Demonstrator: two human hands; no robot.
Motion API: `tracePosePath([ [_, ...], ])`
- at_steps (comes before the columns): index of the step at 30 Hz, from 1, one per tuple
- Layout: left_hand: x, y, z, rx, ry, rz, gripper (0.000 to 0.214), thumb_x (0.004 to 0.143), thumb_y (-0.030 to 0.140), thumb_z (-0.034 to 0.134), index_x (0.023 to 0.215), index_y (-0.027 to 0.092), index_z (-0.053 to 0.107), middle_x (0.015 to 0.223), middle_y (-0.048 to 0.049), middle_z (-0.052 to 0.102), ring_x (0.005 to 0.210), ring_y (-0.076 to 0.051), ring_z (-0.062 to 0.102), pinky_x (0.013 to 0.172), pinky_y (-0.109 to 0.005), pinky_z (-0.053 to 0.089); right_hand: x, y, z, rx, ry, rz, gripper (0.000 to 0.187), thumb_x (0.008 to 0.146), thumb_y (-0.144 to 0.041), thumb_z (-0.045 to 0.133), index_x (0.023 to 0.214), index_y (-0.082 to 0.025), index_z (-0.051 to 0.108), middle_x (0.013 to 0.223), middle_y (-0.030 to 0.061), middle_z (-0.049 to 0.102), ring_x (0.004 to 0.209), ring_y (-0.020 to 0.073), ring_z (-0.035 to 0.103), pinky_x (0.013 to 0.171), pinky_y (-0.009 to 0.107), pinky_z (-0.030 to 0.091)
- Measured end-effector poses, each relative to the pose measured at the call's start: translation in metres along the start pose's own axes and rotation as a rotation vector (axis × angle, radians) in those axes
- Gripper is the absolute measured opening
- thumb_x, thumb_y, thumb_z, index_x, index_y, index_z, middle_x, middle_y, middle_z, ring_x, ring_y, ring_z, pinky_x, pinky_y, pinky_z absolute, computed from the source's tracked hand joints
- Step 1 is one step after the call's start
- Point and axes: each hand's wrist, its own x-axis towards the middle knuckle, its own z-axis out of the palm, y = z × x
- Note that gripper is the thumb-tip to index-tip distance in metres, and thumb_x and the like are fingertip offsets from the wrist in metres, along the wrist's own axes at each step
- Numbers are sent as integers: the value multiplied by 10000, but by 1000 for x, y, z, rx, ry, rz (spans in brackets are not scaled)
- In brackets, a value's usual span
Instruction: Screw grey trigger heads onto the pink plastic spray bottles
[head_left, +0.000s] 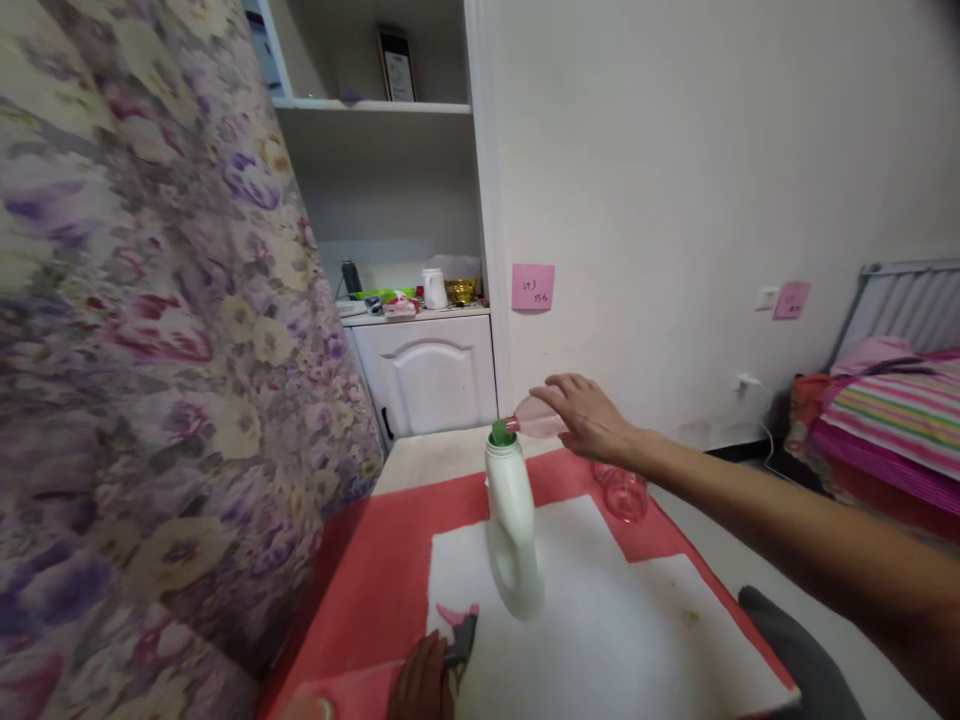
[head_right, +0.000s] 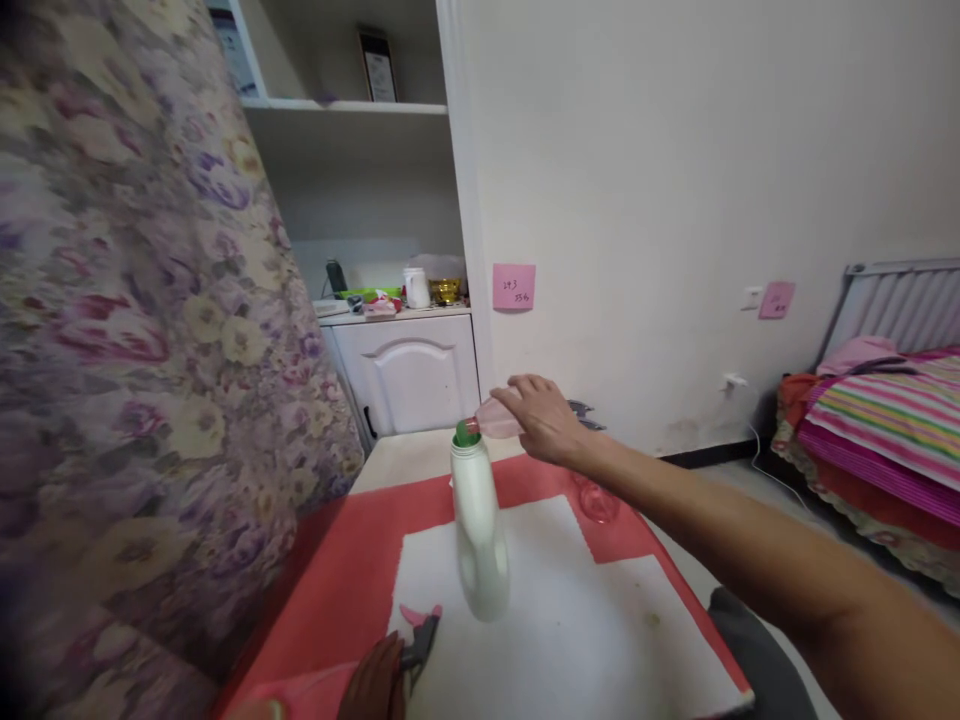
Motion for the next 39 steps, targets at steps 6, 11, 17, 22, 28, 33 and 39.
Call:
tracePosePath([
  [6,5,9,-9,-36,-63,-104,313,891,179,398,1119,148,611,1071,-124,763,980,-240,725,832,-406,621,-143,-8,79,495,91,399,670,717,-261,665,1326,-236,389,1242,140,597,1121,320,617,883,488,534],
  [11,6,11,-12,-74,-122,-171,341,895,183,396,1160,152,608,1133,-121,744,1032,-235,707,879,-410,604,-240,-67,156,926,143,508,668,771,-501,635,1353,-317,365,1336,126,603,1216,331,611,946,490,537],
  [17,13,16,-21,-59,-244,-213,377,880,121,391,1198,138,592,1201,-123,709,1112,-236,663,969,-429,552,-270,-110,182,1136,162,641,723,719,-390,702,1373,-309,405,1407,90,533,1349,311,471,1145,496,347],
  [22,25,27,-35,-9,-380,-282,453,872,10,331,1227,133,584,1252,-119,678,1154,-213,634,999,-387,522,-271,-110,187,1068,205,596,761,671,-248,695,1372,-336,411,1374,66,541,1316,322,495,1129,499,378],
  [28,46,35,-52,-6,-432,-290,475,840,-3,356,1200,159,620,1188,-92,704,1090,-202,661,960,-352,536,-269,-110,192,1058,228,584,765,649,-198,687,1355,-335,429,1337,60,568,1282,335,527,1103,497,418],
  [33,64,37,-67,-36,-432,-271,485,816,-4,357,1186,166,621,1195,-93,688,1115,-196,642,980,-338,516,-268,-110,194,1061,245,577,774,639,-209,692,1355,-336,425,1329,56,568,1276,337,531,1100,494,424],
  [39,74,46,-94,-133,-333,-293,496,832,5,318,1236,172,551,1260,-107,645,1179,-202,611,991,-368,525,-267,-111,196,1101,273,593,767,615,-198,675,1341,-291,445,1302,77,579,1255,338,546,1085,478,433],
])
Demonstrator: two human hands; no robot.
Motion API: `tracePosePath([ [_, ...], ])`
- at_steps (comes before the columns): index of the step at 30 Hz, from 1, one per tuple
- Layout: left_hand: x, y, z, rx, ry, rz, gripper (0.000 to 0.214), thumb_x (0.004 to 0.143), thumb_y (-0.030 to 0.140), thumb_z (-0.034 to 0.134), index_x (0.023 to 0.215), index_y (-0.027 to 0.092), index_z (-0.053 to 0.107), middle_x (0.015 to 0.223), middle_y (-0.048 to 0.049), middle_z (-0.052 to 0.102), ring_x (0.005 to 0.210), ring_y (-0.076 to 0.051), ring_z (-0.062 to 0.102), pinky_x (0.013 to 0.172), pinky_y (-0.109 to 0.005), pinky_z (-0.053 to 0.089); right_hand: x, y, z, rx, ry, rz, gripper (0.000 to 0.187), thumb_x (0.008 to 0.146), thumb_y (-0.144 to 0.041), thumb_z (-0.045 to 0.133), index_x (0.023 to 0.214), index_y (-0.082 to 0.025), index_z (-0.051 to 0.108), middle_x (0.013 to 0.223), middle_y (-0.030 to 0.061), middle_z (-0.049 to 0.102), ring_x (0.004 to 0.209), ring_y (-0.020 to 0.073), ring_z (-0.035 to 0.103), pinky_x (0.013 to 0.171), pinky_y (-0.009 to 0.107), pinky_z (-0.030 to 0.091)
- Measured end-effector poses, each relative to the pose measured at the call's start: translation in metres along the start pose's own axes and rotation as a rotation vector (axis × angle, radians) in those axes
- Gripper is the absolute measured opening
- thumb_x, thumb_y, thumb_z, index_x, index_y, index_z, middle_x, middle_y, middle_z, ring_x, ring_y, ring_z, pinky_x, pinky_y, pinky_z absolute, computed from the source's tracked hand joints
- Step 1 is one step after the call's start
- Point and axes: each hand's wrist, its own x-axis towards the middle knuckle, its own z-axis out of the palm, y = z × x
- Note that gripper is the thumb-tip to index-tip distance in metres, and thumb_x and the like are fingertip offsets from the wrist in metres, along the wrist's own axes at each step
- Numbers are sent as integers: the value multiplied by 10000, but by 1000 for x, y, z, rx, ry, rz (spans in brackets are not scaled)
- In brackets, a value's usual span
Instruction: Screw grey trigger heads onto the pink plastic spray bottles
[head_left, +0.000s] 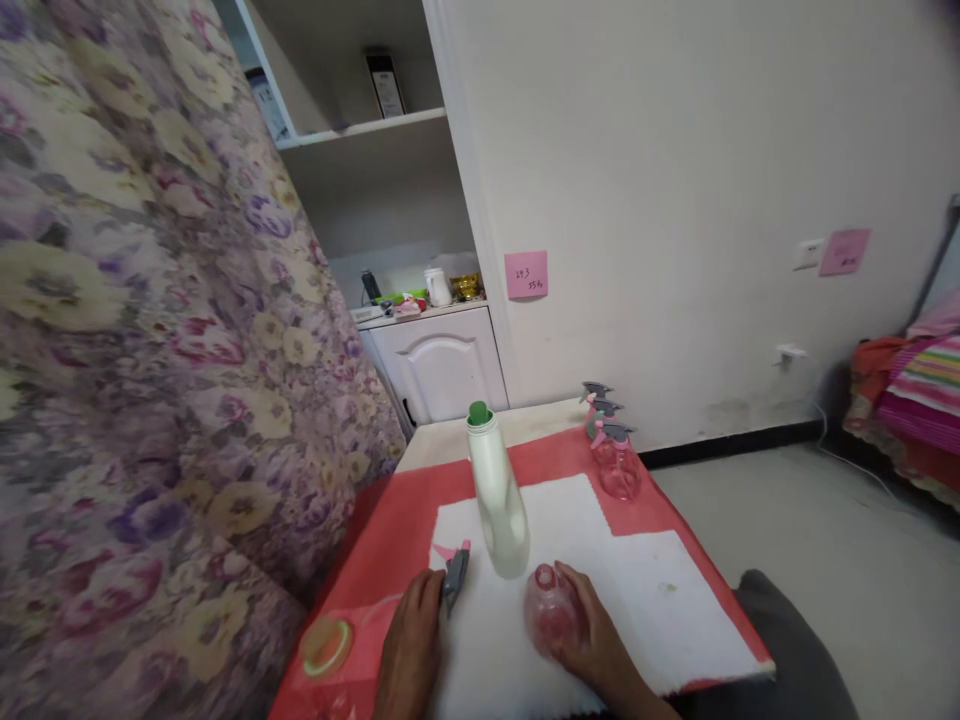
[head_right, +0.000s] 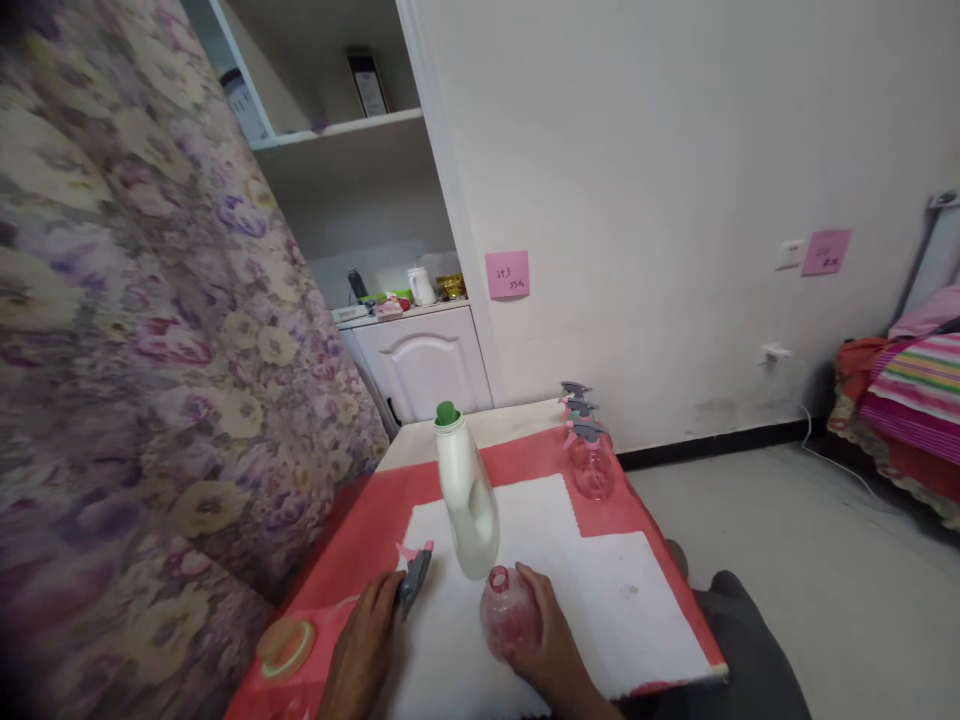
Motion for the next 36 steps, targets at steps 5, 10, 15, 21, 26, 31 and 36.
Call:
tracePosePath([
  [5,-1,33,-34,-267,184,-30,332,930,250,409,1245,218,512,1207,-98,649,1116,-218,638,942,-396,559,0,-1,1,-1,-1,10,783,602,-209,689,1341,-289,443,1312,84,572,1264,335,538,1087,474,433],
  [10,3,57,-43,-384,205,-59,352,925,302,415,1236,208,550,1241,-105,652,1155,-231,623,966,-406,547,0,-3,-2,1,-24,5,785,614,-233,695,1354,-284,436,1327,85,567,1274,341,530,1104,486,413],
  [15,3,65,-40,-519,148,-96,337,906,345,433,1166,215,604,1204,-110,674,1157,-255,625,981,-451,539,-1,-4,-2,-9,-12,16,770,615,-198,674,1347,-275,449,1334,85,569,1279,323,528,1112,470,405],
  [21,23,96,-76,-1026,123,-347,407,838,448,608,1173,219,572,1194,-86,693,1098,-254,666,940,-387,563,-1,-2,-3,4,-35,-1,797,609,-207,684,1361,-296,434,1352,77,556,1293,327,513,1120,478,390],
  [26,37,126,-98,-1227,171,-488,426,801,449,678,1155,223,603,1246,-55,683,1097,-237,666,857,-291,586,0,3,-1,20,-27,-15,783,629,-276,704,1361,-279,428,1341,89,554,1277,334,523,1108,470,400],
  [31,41,140,-117,-1269,222,-433,379,769,416,724,1076,210,639,1191,-56,700,1024,-205,674,830,-233,568,-1,10,2,-7,-61,6,784,659,-248,717,1370,-264,389,1348,105,523,1282,315,506,1107,469,394],
  [36,46,151,-123,-1292,143,-403,337,799,410,693,1077,227,636,1166,-39,696,1003,-174,662,857,-215,543,0,6,0,25,-71,4,803,654,-302,740,1373,-241,387,1349,118,513,1287,324,495,1115,474,375],
])
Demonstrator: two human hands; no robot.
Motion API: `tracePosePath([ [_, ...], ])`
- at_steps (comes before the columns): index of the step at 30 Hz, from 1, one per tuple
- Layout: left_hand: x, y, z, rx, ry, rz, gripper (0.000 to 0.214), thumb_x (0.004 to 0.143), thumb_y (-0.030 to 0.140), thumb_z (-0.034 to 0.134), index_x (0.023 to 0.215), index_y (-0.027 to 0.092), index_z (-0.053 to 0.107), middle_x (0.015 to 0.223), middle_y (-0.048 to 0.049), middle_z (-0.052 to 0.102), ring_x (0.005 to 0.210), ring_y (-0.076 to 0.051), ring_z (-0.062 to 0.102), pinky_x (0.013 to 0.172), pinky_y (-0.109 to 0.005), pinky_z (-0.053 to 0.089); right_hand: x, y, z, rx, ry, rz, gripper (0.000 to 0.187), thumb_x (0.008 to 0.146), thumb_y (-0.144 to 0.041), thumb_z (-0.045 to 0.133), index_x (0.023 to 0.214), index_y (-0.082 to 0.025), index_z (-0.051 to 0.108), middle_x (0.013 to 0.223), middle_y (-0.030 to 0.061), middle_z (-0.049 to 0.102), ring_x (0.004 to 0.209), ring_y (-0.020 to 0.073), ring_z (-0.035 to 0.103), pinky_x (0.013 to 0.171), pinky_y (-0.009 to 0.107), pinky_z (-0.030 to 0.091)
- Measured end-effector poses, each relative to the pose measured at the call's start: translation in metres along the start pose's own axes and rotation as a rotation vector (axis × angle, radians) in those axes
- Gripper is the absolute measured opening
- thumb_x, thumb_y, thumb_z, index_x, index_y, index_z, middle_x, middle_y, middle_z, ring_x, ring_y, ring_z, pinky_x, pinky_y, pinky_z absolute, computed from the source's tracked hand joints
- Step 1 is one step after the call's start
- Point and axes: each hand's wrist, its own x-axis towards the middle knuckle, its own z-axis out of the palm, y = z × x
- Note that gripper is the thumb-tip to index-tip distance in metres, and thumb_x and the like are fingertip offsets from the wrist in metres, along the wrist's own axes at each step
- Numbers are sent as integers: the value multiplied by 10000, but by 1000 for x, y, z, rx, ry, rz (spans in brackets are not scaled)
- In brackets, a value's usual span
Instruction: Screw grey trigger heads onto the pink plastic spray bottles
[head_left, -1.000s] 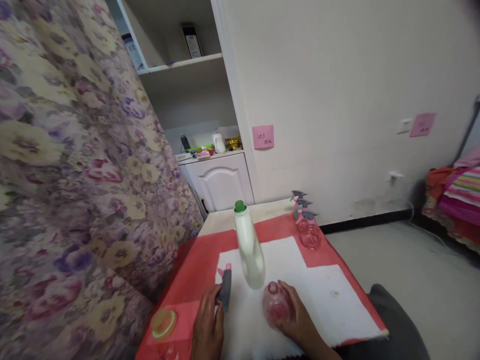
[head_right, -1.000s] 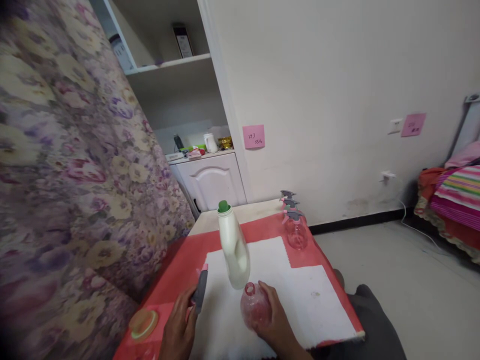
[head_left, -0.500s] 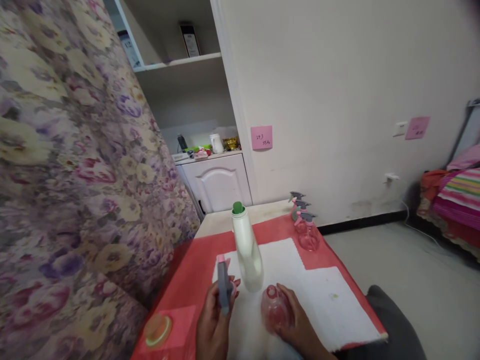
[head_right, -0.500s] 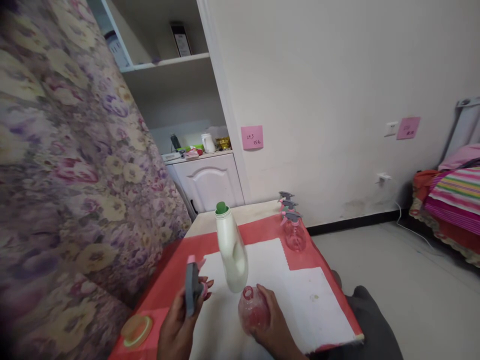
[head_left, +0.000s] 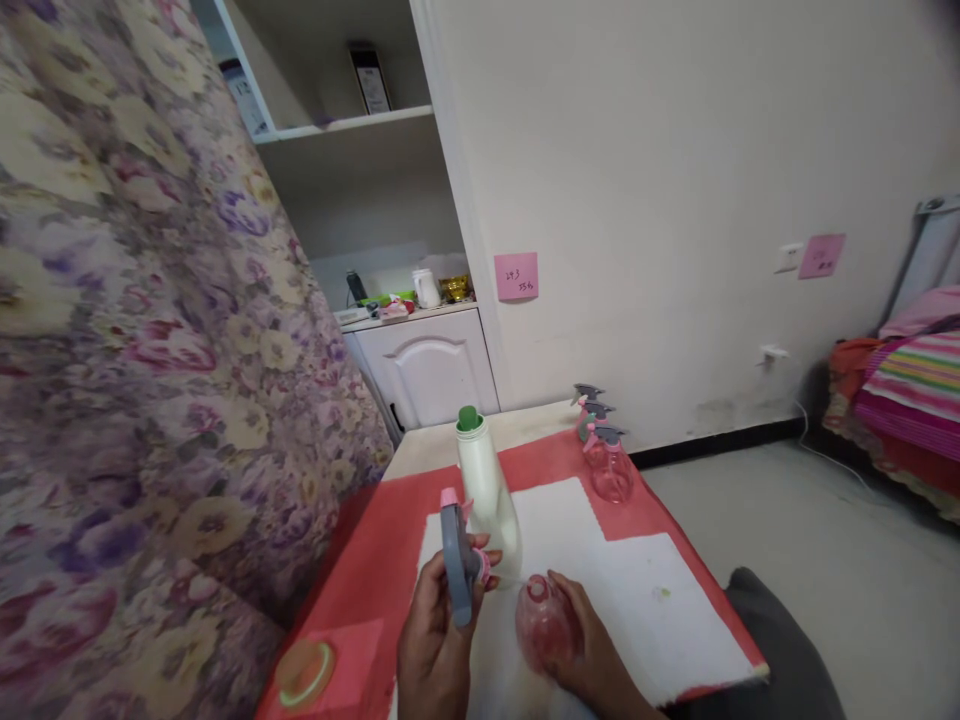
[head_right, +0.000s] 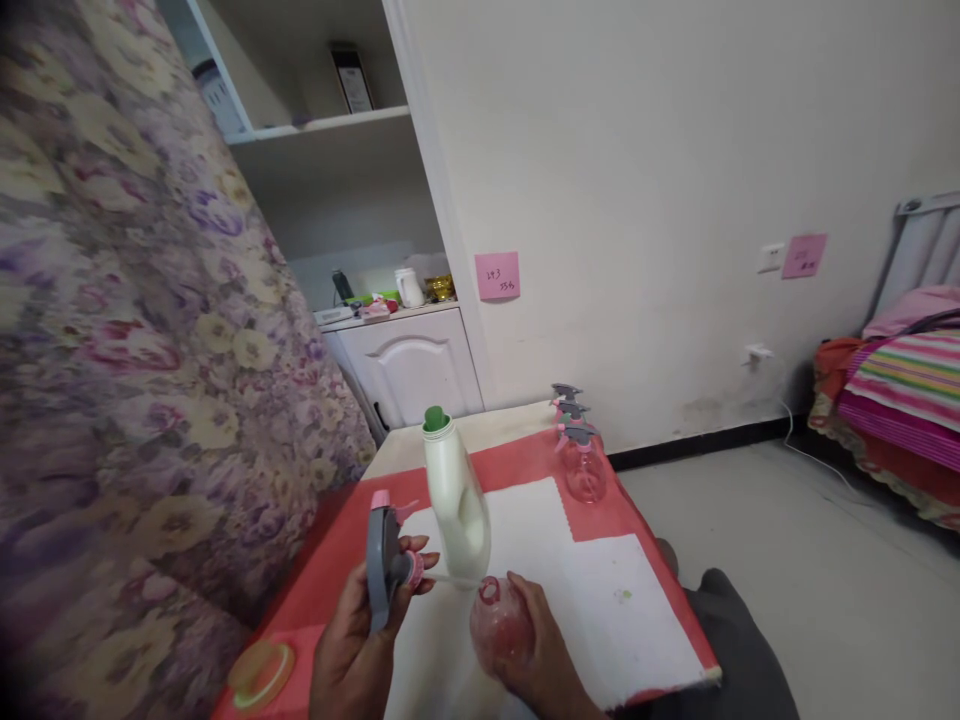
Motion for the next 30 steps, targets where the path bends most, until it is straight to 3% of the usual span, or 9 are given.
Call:
tracePosePath([
  [5,3,-15,13,-26,-86,-47,348,819,413,664,1113,235,610,1107,-37,713,958,-174,680,861,-249,554,2,-8,0,19,23,-6,761,665,-297,730,1354,-223,415,1314,126,542,1251,327,527,1094,467,402],
  [11,4,-49,29,34,-239,-131,311,797,374,673,1066,229,618,1148,-62,722,1037,-224,678,915,-316,542,2,-2,2,27,14,-69,765,675,-176,702,1370,-233,387,1333,115,527,1261,296,522,1093,464,418],
  [18,1,-83,35,194,-234,-168,297,792,384,645,1033,210,653,1139,-76,736,1054,-255,665,934,-338,518,1,3,4,62,11,-51,805,637,-41,638,1374,-239,385,1334,101,533,1261,269,533,1090,442,434],
  [30,5,-100,31,286,-258,-95,260,809,351,623,1037,230,660,1107,-49,753,1020,-232,684,886,-294,523,3,-6,0,75,-1,-29,819,620,-25,628,1367,-269,401,1356,83,554,1286,272,535,1104,447,435],
])
